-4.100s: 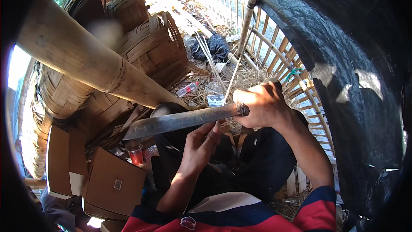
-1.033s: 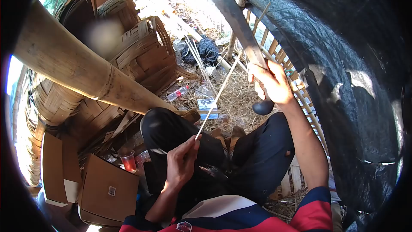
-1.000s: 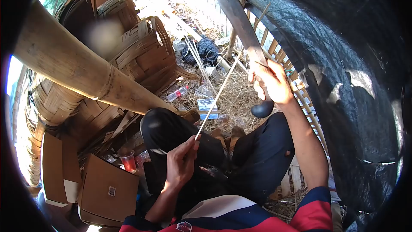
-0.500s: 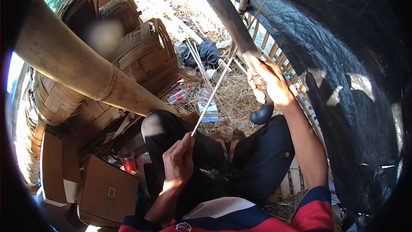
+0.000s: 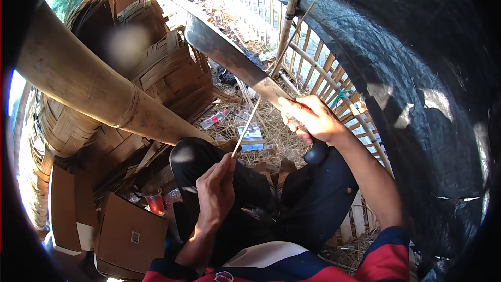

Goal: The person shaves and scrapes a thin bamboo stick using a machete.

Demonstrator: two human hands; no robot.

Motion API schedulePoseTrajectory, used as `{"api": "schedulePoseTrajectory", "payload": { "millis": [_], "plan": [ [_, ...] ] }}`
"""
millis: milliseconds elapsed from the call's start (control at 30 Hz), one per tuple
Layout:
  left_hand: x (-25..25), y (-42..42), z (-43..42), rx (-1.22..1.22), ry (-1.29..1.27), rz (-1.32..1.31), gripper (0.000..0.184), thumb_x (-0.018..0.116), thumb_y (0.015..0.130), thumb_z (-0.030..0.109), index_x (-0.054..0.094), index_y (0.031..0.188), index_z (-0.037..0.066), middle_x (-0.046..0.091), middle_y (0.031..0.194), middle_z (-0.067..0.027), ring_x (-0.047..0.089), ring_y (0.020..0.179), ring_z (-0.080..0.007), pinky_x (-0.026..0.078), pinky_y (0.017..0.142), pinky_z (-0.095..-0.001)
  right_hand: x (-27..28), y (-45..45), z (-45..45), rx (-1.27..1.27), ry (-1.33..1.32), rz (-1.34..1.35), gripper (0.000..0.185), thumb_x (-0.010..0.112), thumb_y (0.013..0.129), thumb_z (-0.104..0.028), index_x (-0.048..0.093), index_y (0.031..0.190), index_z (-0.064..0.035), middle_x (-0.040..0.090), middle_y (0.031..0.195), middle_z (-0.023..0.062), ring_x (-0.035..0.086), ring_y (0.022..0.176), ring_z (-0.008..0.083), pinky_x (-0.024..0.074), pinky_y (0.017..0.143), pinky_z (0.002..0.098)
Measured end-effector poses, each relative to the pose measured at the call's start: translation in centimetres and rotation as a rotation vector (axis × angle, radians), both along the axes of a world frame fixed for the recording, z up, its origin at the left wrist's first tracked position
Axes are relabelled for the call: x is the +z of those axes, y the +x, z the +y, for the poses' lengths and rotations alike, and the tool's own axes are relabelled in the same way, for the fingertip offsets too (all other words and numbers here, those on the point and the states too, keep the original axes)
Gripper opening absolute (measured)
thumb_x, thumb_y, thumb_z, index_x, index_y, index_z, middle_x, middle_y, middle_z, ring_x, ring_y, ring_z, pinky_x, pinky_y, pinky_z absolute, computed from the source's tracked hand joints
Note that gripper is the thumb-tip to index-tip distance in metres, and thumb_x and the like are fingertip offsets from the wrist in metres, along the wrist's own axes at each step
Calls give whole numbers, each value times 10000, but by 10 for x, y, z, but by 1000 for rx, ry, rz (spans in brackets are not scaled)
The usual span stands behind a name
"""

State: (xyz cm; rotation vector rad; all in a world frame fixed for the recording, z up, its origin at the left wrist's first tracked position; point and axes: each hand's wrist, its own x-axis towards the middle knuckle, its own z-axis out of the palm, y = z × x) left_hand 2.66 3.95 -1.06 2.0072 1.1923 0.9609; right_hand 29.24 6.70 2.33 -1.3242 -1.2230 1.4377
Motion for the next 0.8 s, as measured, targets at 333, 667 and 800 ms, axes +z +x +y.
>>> {"api": "schedulePoseTrajectory", "payload": {
  "millis": [333,667,800],
  "plan": [
    [8,11,7,59,-61,-72,168,587,887,-29,628,1047,-61,598,704,-122,561,589,-153,434,559,-255,-2,2,0,-55,-35,89,427,518,967,-408,562,754,-42,504,561,10,443,382,70,342,346,228],
    [0,10,9,44,-50,-66,189,599,894,-10,630,1074,-55,605,712,-163,571,573,-175,441,552,-267,-5,3,-2,27,-32,57,417,512,977,-374,573,757,-25,508,566,18,425,372,77,348,356,230],
    [-1,9,4,48,-59,-93,184,600,897,-1,631,1069,-59,608,716,-163,566,579,-154,439,553,-265,6,14,9,-218,-48,187,426,533,958,-411,556,761,-35,499,573,14,418,353,76,346,314,245]
  ]
}}
